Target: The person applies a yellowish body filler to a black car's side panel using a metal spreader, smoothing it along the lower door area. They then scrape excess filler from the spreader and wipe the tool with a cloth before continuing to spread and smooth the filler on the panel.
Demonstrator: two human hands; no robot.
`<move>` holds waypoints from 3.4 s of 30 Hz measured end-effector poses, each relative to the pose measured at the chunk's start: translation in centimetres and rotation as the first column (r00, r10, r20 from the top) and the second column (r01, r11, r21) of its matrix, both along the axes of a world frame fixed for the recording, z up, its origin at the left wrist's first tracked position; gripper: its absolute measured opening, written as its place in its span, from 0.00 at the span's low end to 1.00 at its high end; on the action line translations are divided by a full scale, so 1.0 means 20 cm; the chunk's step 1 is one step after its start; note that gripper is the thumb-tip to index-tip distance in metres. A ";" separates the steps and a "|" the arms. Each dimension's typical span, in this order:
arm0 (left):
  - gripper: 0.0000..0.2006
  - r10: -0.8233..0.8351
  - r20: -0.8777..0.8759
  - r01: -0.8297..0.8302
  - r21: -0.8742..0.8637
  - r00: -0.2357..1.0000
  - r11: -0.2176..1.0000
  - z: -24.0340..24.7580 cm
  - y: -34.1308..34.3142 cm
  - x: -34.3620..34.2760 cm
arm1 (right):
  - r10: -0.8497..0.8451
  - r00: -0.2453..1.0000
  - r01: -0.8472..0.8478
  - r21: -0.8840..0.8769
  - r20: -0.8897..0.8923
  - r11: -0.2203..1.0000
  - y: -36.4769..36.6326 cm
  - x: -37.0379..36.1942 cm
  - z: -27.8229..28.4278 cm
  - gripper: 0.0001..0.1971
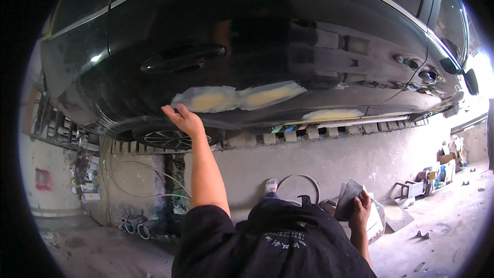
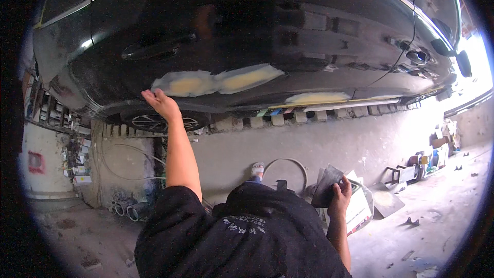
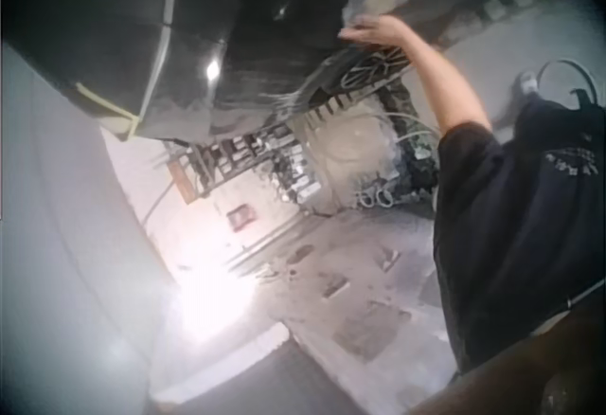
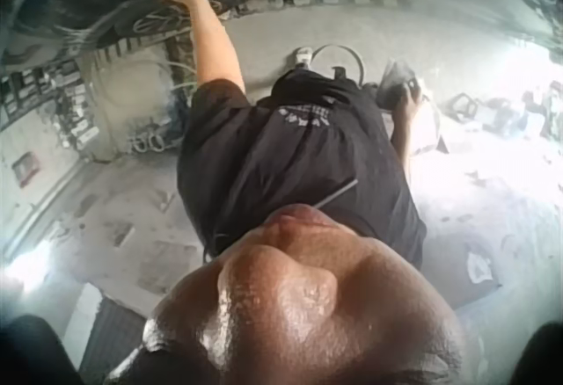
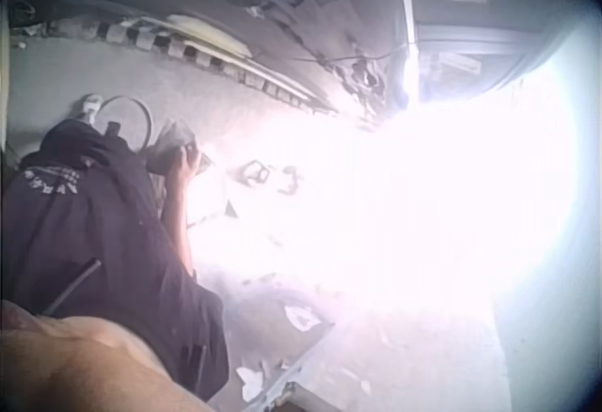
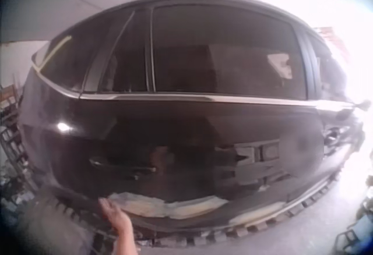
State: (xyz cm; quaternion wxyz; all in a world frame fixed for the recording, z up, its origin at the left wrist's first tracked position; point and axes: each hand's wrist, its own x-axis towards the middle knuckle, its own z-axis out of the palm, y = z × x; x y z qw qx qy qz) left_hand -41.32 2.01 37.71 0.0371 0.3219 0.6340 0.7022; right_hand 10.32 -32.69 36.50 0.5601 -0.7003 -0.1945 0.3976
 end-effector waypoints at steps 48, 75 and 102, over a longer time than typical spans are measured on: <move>0.41 0.377 0.540 -0.323 -0.197 0.752 0.926 -0.23 0.56 0.91 | 0.526 0.718 -0.264 -0.522 0.455 0.811 0.95 1.55 -0.67 0.18; 0.39 -0.071 0.793 -0.249 0.273 0.605 0.929 -0.74 0.62 1.21 | 0.450 0.813 -0.245 -0.483 0.371 0.841 0.91 2.24 -0.78 0.18; 0.46 -0.024 0.647 0.229 -0.233 0.762 0.945 0.17 0.41 2.27 | 0.412 0.776 -0.139 -0.508 0.478 0.850 0.63 2.56 -1.05 0.18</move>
